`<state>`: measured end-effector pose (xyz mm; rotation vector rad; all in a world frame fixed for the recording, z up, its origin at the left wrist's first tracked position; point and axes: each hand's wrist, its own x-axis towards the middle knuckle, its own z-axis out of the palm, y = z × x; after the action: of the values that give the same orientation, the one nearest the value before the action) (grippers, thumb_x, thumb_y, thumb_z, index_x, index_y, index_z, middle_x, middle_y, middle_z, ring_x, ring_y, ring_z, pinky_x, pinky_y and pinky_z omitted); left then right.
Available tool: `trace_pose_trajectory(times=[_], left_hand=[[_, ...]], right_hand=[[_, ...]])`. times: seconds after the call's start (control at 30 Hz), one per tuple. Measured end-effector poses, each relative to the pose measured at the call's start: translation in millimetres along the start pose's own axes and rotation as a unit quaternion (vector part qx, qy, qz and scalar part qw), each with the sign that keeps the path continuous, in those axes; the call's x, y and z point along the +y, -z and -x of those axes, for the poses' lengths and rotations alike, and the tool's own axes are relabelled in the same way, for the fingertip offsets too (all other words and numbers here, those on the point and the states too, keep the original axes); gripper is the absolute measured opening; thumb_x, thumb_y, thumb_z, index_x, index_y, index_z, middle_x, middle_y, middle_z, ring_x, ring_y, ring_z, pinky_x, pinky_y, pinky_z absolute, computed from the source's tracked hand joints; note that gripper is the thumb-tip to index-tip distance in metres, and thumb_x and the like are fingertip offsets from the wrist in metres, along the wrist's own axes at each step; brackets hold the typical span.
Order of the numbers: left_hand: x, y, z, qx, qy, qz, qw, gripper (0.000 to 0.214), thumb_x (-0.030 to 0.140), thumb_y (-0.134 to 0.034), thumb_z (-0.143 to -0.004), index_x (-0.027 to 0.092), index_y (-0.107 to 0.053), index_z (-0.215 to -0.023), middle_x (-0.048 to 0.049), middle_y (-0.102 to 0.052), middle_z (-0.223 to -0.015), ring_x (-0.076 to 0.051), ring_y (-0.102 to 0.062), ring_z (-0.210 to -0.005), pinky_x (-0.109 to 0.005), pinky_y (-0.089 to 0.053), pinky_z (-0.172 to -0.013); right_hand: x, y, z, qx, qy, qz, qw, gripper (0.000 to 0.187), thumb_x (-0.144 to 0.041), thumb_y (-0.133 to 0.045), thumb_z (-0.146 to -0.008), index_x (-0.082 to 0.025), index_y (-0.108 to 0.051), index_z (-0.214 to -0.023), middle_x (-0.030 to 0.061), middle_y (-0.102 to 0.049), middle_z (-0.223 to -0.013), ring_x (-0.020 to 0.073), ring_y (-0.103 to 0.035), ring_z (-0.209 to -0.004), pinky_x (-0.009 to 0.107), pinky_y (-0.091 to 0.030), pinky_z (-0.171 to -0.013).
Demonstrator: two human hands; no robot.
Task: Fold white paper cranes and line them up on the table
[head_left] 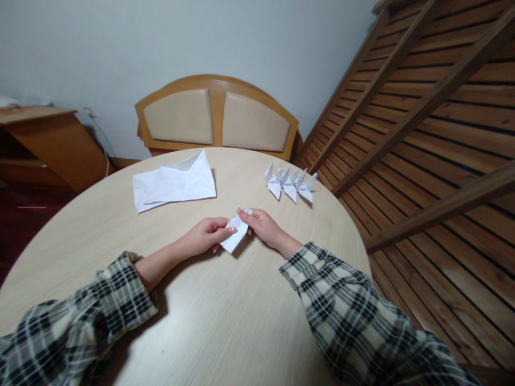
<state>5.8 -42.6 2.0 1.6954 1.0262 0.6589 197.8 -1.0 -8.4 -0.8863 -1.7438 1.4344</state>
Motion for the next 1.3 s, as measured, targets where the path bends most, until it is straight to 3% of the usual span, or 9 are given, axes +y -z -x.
trace_pose_trajectory(times=[0.3, 0.67, 0.77, 0.97, 1.1, 1.3], left_hand=[[3, -0.8, 1, -0.027, 0.002, 0.004, 1.000, 0.035, 0.050, -0.066, -0.080, 0.016, -0.057, -0.084, 0.0040, -0.051, -0.062, -0.008, -0.045, -0.049, -0.019, -0.036, -0.044], [2, -1.7, 1, -0.021, -0.014, 0.017, 1.000, 0.034, 0.049, -0.063, -0.085, 0.016, -0.057, -0.086, 0.0041, -0.051, -0.064, -0.008, -0.045, -0.048, -0.020, -0.035, -0.044], [-1, -1.8, 0, 0.012, -0.021, 0.039, 0.999, 0.036, 0.050, -0.062, -0.086, 0.015, -0.057, -0.091, 0.0034, -0.051, -0.066, -0.008, -0.045, -0.049, -0.021, -0.036, -0.044], [-7, -0.7, -4, 0.127, -0.049, 0.063, 0.989, 0.040, 0.054, -0.062, -0.086, 0.014, -0.055, -0.091, 0.0016, -0.054, -0.068, -0.008, -0.048, -0.049, -0.022, -0.036, -0.045], [-8, -0.7, -5, 0.137, -0.060, 0.071, 0.986, 0.039, 0.052, -0.063, -0.086, 0.014, -0.055, -0.091, 0.0021, -0.053, -0.068, -0.008, -0.048, -0.049, -0.022, -0.036, -0.044], [-4, -1.8, -5, 0.124, -0.059, 0.082, 0.987, 0.037, 0.050, -0.060, -0.089, 0.014, -0.057, -0.095, -0.0012, -0.058, -0.078, -0.009, -0.053, -0.054, -0.022, -0.043, -0.048]], right_hand=[[0, 0, 0, 0.027, -0.001, 0.016, 1.000, 0.061, -0.079, -0.051, -0.080, -0.020, -0.049, -0.064, -0.0032, -0.045, -0.055, 0.0110, -0.040, -0.053, 0.026, -0.030, -0.050], [2, 1, -1, 0.044, -0.021, 0.006, 0.999, 0.066, -0.084, -0.042, -0.081, -0.021, -0.050, -0.064, -0.0023, -0.046, -0.053, 0.0118, -0.042, -0.049, 0.027, -0.032, -0.047], [0, 2, -1, 0.049, -0.003, 0.002, 0.999, 0.066, -0.084, -0.039, -0.082, -0.021, -0.049, -0.063, -0.0015, -0.048, -0.053, 0.0120, -0.045, -0.050, 0.027, -0.036, -0.050], [-7, -1, 4, -0.049, 0.018, 0.041, 0.998, 0.058, -0.076, -0.051, -0.084, -0.020, -0.051, -0.068, -0.0023, -0.050, -0.058, 0.0110, -0.045, -0.054, 0.026, -0.036, -0.054], [-8, -1, 6, -0.084, 0.027, 0.078, 0.993, 0.053, -0.066, -0.054, -0.087, -0.018, -0.052, -0.065, -0.0031, -0.049, -0.057, 0.0098, -0.045, -0.054, 0.025, -0.034, -0.054], [-3, 2, 4, -0.073, 0.033, 0.053, 0.995, 0.044, -0.054, -0.058, -0.089, -0.019, -0.049, -0.063, -0.0036, -0.051, -0.057, 0.0088, -0.045, -0.050, 0.024, -0.034, -0.051]])
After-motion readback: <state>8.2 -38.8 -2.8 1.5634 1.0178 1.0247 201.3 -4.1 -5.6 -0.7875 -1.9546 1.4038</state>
